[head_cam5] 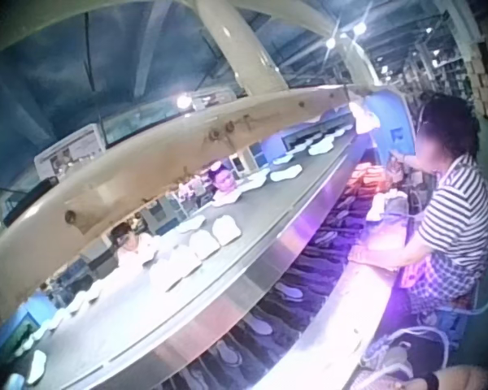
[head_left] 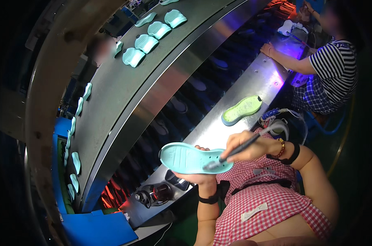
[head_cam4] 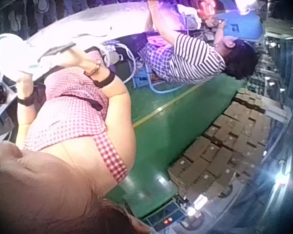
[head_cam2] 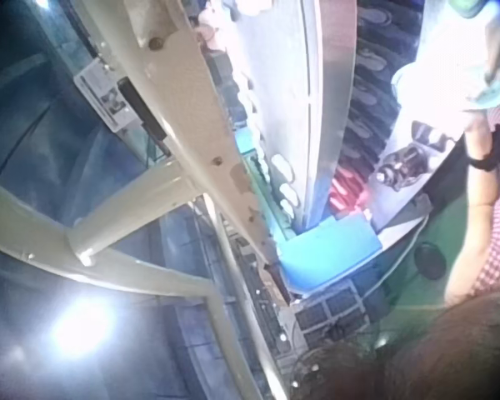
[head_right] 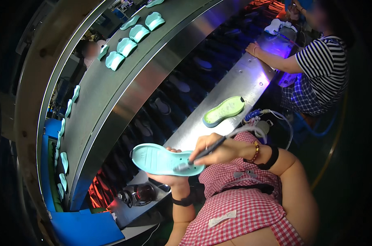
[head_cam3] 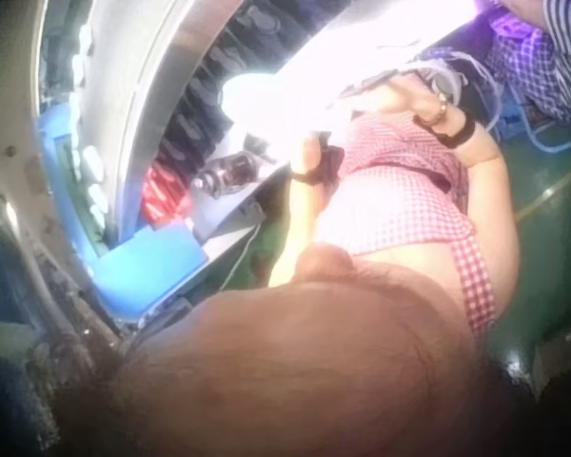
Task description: Applying adhesive or sealant to shoe outsoles using a brush and placing them on a conveyor belt.
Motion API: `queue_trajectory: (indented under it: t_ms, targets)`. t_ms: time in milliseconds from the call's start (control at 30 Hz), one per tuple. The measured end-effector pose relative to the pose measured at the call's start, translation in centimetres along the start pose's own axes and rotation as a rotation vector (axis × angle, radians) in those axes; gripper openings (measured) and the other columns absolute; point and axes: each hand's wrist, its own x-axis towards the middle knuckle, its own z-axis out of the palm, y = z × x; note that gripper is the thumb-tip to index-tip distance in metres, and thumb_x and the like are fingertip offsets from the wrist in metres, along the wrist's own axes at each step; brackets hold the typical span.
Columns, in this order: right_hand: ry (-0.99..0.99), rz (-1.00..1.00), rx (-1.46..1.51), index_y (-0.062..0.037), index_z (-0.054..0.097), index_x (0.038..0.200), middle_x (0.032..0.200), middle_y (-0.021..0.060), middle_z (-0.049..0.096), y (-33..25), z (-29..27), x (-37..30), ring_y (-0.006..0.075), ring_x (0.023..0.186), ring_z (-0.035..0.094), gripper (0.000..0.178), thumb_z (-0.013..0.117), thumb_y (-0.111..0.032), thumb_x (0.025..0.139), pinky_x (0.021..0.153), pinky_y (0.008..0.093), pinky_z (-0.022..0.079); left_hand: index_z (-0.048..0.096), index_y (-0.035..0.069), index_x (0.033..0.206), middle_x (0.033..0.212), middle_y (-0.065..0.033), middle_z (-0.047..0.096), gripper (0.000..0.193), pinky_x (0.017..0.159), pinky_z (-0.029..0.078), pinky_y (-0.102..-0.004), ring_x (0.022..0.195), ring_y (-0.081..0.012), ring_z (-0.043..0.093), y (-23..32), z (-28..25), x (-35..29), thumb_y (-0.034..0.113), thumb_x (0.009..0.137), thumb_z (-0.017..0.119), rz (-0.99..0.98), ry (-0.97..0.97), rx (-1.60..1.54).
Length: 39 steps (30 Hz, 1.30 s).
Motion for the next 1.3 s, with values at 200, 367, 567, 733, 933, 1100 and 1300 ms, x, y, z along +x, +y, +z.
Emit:
queue_trajectory:
  t_ms: [200, 367, 567, 733, 933, 1100, 1300]
  targets:
    - [-0.072, -0.156, 0.01, -0.0054, 0.068, 0.091, 0.082, 0.0091, 0.064, 0.1, -0.5, -0.3, 0.0165, 0.079, 0.057, 0.021, 0.07, -0.008, 0.07, 0.069, 0.0257, 0.045, 0.047, 0.006, 0.119, 0.092, -0.0176, 0.057, 0.087, 0.074, 0.047, -0.0405, 0.079, -0.0292, 0.057, 1.5, -0.1, 0.5, 0.076, 0.075, 0.019, 0.096, -0.044, -0.011]
    - [-0.158, -0.091, 0.081, -0.0049, 0.067, 0.09, 0.088, 0.009, 0.063, 0.1, -0.6, -0.5, 0.0164, 0.082, 0.056, 0.019, 0.069, -0.007, 0.071, 0.075, 0.0264, 0.044, 0.046, 0.007, 0.119, 0.093, -0.018, 0.056, 0.088, 0.073, 0.047, -0.0398, 0.08, -0.0287, 0.056, 1.9, 0.7, 0.8, 0.077, 0.075, 0.018, 0.127, -0.072, 0.066]
    - [0.111, 0.238, 0.649, 0.0001, 0.064, 0.093, 0.093, 0.0082, 0.063, 1.7, 0.3, -0.5, 0.0125, 0.079, 0.06, 0.016, 0.063, -0.005, 0.078, 0.073, 0.0232, 0.047, 0.04, 0.009, 0.127, 0.108, -0.0209, 0.054, 0.07, 0.08, 0.046, -0.0457, 0.092, -0.0332, 0.056, 0.9, 4.0, -0.3, 0.062, 0.085, 0.024, 0.059, 0.065, -0.05]
    - [-0.016, 0.125, 0.258, 0.0003, 0.064, 0.093, 0.084, 0.0079, 0.065, 0.7, 0.1, -0.4, 0.0104, 0.075, 0.06, 0.017, 0.065, -0.005, 0.077, 0.068, 0.0209, 0.048, 0.036, 0.006, 0.13, 0.113, -0.0228, 0.052, 0.06, 0.08, 0.047, -0.0484, 0.1, -0.0366, 0.054, 0.0, 0.8, -0.9, 0.049, 0.089, 0.032, -0.257, -0.195, -0.058]
    - [-0.12, -0.011, 0.127, -0.0007, 0.065, 0.093, 0.083, 0.0105, 0.066, -1.2, -1.5, 0.7, 0.0142, 0.072, 0.062, 0.019, 0.066, -0.005, 0.075, 0.065, 0.0241, 0.048, 0.04, 0.0, 0.125, 0.112, -0.0237, 0.053, 0.056, 0.078, 0.05, -0.0454, 0.096, -0.036, 0.057, 1.5, -0.1, 0.3, 0.042, 0.089, 0.035, -0.405, -0.136, 0.095]
    - [-0.32, -0.134, 0.07, -0.0013, 0.065, 0.093, 0.087, 0.0122, 0.066, -2.5, -4.0, 2.0, 0.0192, 0.078, 0.064, 0.019, 0.066, -0.005, 0.074, 0.066, 0.0265, 0.049, 0.039, -0.004, 0.124, 0.115, -0.0205, 0.052, 0.048, 0.089, 0.044, -0.0377, 0.102, -0.0275, 0.056, 3.0, 1.5, 1.0, 0.03, 0.09, 0.036, -0.707, -0.161, 0.267]
    - [-0.67, -0.129, -0.14, -0.0021, 0.064, 0.095, 0.091, 0.0136, 0.065, -3.3, -5.7, 2.9, 0.0231, 0.083, 0.064, 0.022, 0.067, -0.006, 0.073, 0.074, 0.0292, 0.05, 0.042, -0.007, 0.121, 0.109, -0.0204, 0.055, 0.055, 0.085, 0.047, -0.0362, 0.093, -0.0281, 0.059, 3.5, 2.8, 1.4, 0.034, 0.083, 0.042, -0.854, -0.207, 0.782]
